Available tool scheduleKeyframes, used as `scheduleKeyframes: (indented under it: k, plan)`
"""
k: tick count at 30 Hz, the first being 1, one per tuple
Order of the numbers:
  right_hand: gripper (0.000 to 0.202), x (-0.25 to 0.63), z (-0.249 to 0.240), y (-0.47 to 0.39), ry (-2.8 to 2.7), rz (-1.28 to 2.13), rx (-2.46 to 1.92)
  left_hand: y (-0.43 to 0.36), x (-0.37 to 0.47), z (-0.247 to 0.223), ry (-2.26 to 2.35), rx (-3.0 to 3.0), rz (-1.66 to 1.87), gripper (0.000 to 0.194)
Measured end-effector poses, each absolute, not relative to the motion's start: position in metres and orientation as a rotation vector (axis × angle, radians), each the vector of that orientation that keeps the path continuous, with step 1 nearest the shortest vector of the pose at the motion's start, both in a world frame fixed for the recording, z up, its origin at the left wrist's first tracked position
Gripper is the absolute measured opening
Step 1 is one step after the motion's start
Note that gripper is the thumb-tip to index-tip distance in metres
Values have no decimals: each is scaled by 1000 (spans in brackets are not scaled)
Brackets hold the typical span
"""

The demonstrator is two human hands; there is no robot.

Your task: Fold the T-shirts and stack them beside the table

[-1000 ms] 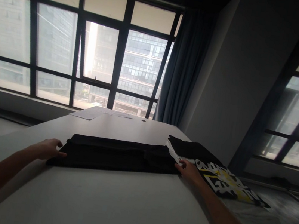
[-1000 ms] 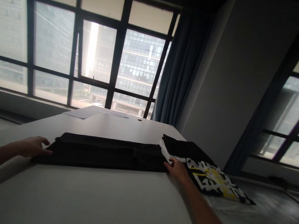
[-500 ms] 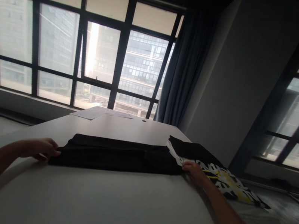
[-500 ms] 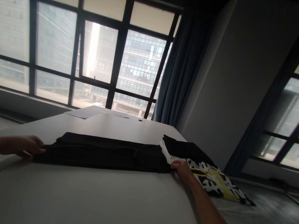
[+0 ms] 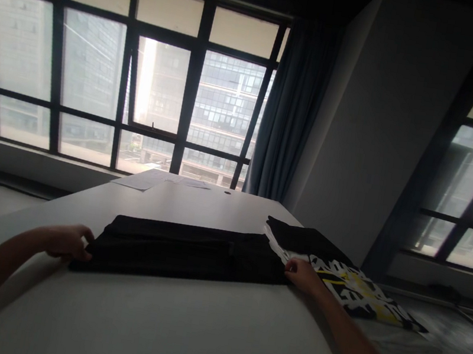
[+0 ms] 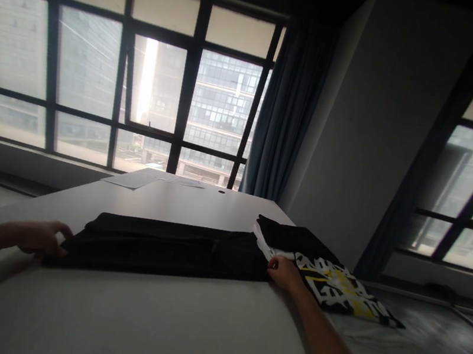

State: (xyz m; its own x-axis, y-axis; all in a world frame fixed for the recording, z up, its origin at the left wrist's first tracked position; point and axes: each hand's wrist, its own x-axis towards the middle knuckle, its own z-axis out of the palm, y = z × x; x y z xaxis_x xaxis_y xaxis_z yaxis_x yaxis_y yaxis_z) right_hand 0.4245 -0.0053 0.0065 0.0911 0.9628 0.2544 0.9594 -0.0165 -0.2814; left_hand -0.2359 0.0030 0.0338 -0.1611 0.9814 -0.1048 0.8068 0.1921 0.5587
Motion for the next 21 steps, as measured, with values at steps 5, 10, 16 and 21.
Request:
scheduleKeyframes:
  k: [5, 10, 16, 21]
  plan:
    - [46, 400, 16, -15, -2048, -160, -1883, 9, -222, 35, 1959, 1656, 533, 92]
    - [46, 382, 15, -17, -2173, 46, -1653, 20, -219, 31, 1917, 1856, 666, 71]
    - [31, 378, 13, -15, -2087, -56, -1698, 28, -231, 27, 1949, 2044, 639, 49]
    - [35, 372, 14, -14, -1955, 81, -1691, 32, -226, 7, 2108, 2153, 645, 52]
